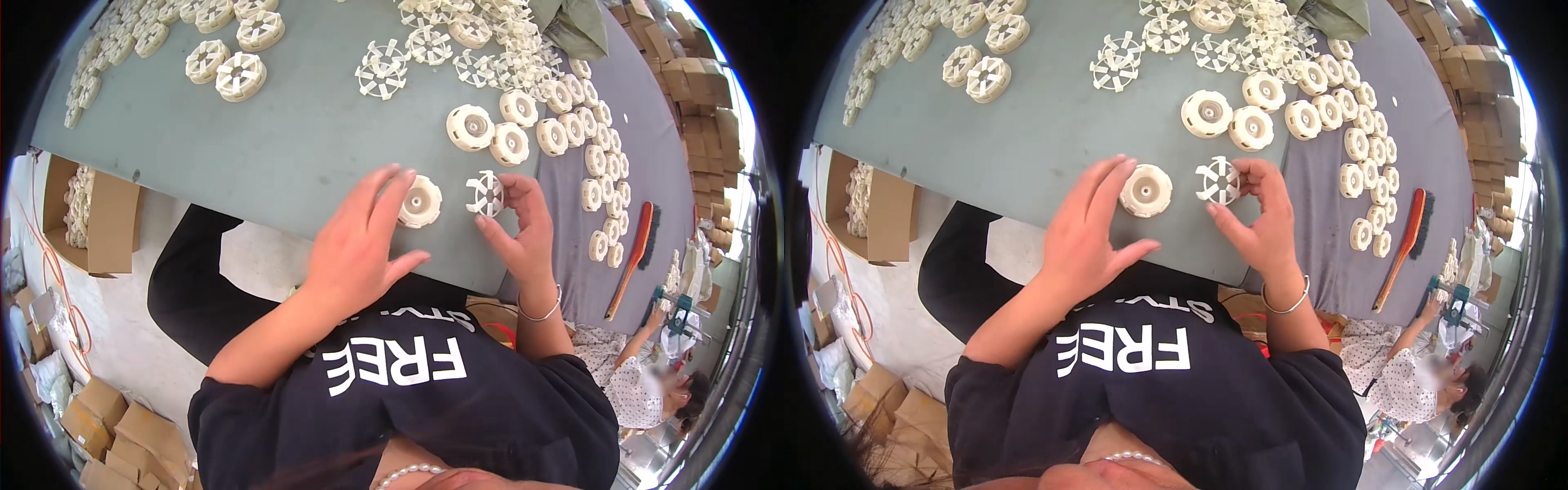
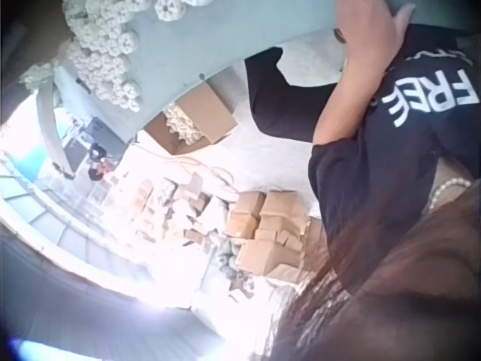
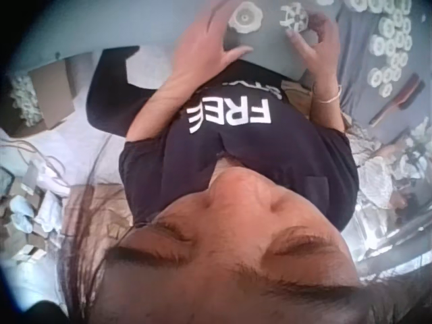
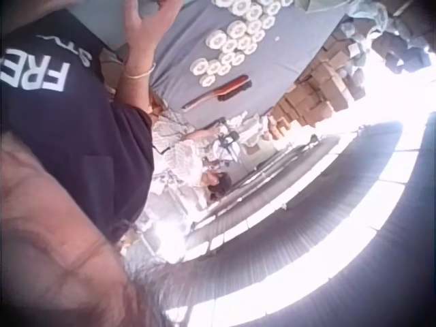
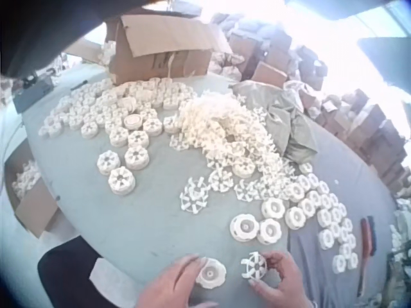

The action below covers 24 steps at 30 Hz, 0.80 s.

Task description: The person assembles small white plastic components by hand on a table. They pick up a circular base, insert a metal spring into the center, and place a cross-shaped plastic piece on top. The person repeats this process for multiple units, stacking the finished assemblies on the table.

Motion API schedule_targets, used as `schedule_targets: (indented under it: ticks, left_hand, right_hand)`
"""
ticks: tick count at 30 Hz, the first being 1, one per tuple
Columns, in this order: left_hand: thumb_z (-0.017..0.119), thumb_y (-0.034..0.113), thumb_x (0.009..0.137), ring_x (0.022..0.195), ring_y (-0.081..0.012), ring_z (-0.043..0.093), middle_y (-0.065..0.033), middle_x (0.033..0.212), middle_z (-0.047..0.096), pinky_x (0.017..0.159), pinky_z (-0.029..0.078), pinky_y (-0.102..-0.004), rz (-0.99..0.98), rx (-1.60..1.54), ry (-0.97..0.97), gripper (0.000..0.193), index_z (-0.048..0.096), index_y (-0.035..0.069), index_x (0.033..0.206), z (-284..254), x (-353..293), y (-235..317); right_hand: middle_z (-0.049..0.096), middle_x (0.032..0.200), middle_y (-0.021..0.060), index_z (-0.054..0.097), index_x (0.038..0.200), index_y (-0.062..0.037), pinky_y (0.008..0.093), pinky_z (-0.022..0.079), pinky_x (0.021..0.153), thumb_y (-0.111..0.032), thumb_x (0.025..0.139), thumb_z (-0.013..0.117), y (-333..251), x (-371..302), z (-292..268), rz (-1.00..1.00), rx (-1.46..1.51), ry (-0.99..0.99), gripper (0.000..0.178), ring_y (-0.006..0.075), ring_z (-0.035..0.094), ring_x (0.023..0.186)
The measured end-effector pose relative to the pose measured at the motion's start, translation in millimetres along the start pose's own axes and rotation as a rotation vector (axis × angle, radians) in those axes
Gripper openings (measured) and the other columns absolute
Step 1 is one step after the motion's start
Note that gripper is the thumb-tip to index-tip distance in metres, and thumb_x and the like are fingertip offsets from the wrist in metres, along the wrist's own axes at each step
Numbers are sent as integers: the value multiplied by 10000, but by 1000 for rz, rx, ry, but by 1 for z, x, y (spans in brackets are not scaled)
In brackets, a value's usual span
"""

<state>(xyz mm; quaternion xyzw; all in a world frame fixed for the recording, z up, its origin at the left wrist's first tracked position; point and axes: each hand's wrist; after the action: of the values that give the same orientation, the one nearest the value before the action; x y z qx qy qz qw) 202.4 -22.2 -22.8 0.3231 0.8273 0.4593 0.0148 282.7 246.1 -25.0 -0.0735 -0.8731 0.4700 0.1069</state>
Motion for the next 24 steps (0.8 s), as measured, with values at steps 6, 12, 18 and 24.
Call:
schedule_targets:
  ticks: [6, 12, 18, 24]
  left_hand:
    - [881, 219, 856, 1230, -375, 627, -179, 1385, 587, 989, 546, -478, -32, 27, 18, 660, 592, 50, 1424, -7, 56, -39]
    - [872, 198, 864, 1170, -372, 638, -184, 1349, 594, 963, 559, -449, 37, 380, 129, 647, 583, 32, 1419, -2, 123, -76]
    - [754, 163, 992, 1146, -227, 684, -125, 1359, 649, 885, 586, -364, 108, -148, 90, 435, 665, -6, 1383, -28, 173, -10]
    - [652, 157, 1048, 979, -224, 698, -123, 1230, 703, 793, 573, -336, 320, -1071, -216, 251, 736, -17, 1207, -100, 175, 85]
  right_hand:
    - [665, 1166, 95, 680, 1290, -58, 357, 569, 827, -79, 763, 877, -10, 16, -26, -39, -410, -58, 563, 236, 655, 917]
    - [671, 1228, 102, 692, 1276, -61, 355, 582, 842, -111, 765, 900, -9, 24, -30, -90, -248, -208, 554, 239, 678, 961]
    - [733, 1104, 108, 747, 1171, -28, 333, 571, 815, -76, 923, 787, 6, 83, -87, -200, -334, -1, 256, 213, 700, 897]
    - [774, 1093, 164, 777, 1207, -65, 418, 571, 896, -149, 1033, 612, 92, 290, -167, -136, -583, 278, 254, 348, 726, 974]
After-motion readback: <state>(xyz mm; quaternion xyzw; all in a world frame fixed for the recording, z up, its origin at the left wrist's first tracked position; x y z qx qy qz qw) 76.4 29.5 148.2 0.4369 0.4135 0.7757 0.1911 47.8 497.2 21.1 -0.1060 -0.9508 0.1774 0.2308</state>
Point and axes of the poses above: each hand's wrist, its own x-axis towards the middle knuckle, its own z-axis out of the palm, y = z × x
